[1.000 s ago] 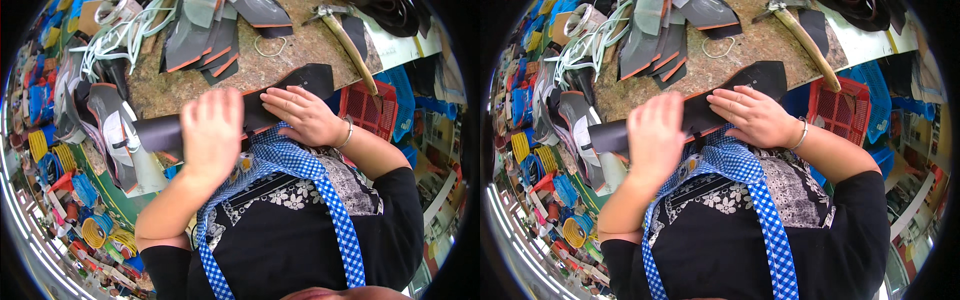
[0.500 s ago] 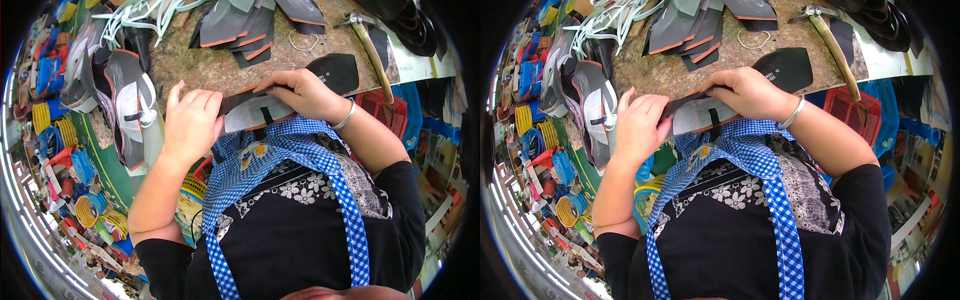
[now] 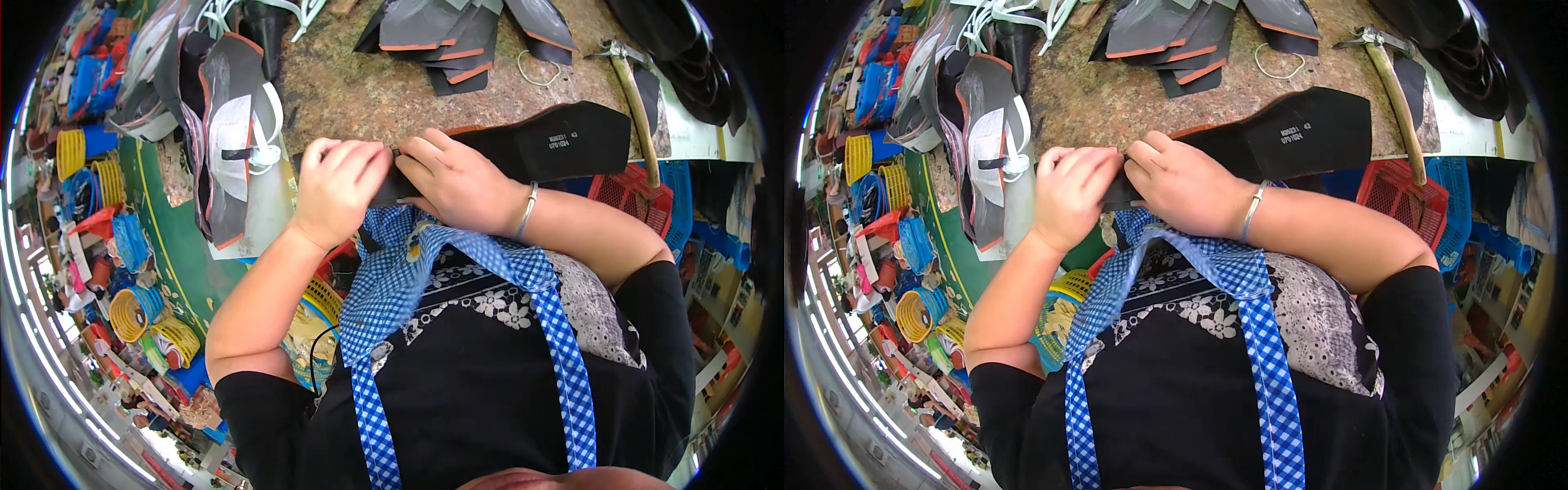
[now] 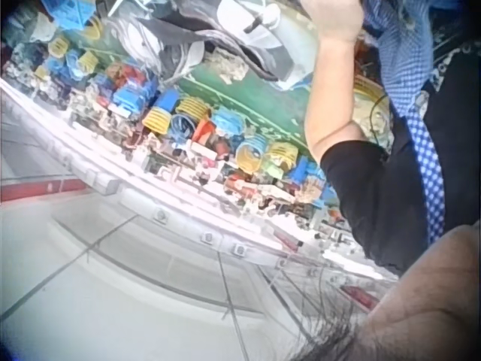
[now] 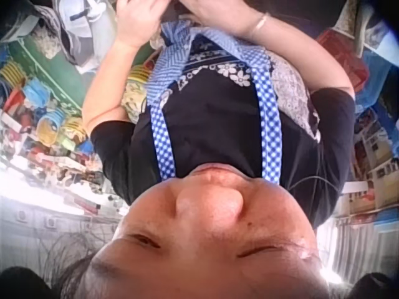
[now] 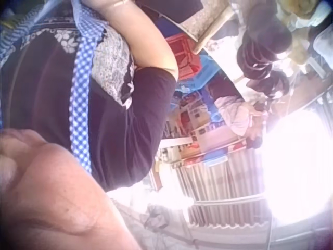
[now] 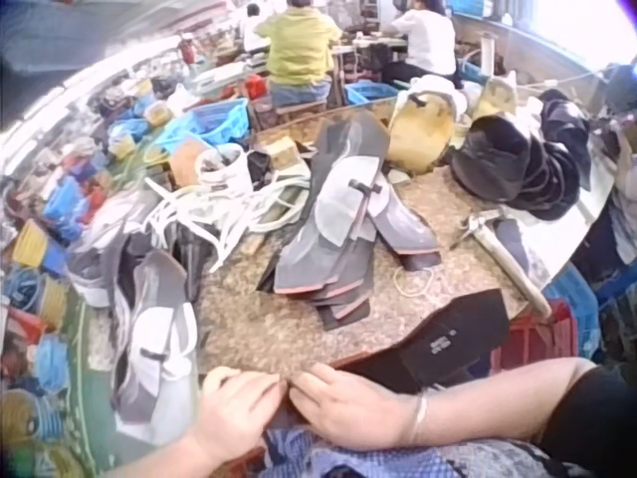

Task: Hammering, gluing, and assembling leather shoe components at a workbench in a workshop.

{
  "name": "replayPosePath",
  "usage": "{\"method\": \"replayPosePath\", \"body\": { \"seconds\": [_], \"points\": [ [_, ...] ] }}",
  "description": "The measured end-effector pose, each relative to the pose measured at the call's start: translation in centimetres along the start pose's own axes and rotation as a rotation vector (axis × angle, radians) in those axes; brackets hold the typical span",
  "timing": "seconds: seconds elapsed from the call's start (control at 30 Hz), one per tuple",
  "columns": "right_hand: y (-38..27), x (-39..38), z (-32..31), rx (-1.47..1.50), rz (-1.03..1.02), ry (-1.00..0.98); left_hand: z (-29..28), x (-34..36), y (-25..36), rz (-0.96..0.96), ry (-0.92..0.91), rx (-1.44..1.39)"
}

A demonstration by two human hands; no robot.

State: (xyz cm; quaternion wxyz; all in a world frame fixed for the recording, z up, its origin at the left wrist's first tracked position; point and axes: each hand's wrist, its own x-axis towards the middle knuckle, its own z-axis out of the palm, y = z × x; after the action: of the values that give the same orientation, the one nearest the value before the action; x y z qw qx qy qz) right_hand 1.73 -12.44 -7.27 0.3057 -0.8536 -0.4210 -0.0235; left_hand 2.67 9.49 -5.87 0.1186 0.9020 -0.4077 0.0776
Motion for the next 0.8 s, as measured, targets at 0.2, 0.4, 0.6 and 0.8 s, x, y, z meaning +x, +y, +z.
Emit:
{"method": "replayPosePath", "body": {
  "seconds": [0.2,0.4,0.6,0.8],
  "points": [
    [1.0,-0.1,-0.6,0.173,-0.006,0.075,-0.5,-1.1,-2.7,-0.230,-0.037,-0.189],
    [-0.1,0.0,-0.2,-0.156,-0.169,-0.101,0.0,-3.4,-3.1,0.083,0.077,0.077],
    [-1.3,2.5,1.1,-0.339,-0.144,-0.267,-1.7,-4.7,-2.4,0.014,0.087,0.016],
    [-0.4,-3.0,-2.0,-0.182,-0.131,-0.100,0.4,-4.9,3.5,-0.136,-0.043,-0.212]
  ]
}}
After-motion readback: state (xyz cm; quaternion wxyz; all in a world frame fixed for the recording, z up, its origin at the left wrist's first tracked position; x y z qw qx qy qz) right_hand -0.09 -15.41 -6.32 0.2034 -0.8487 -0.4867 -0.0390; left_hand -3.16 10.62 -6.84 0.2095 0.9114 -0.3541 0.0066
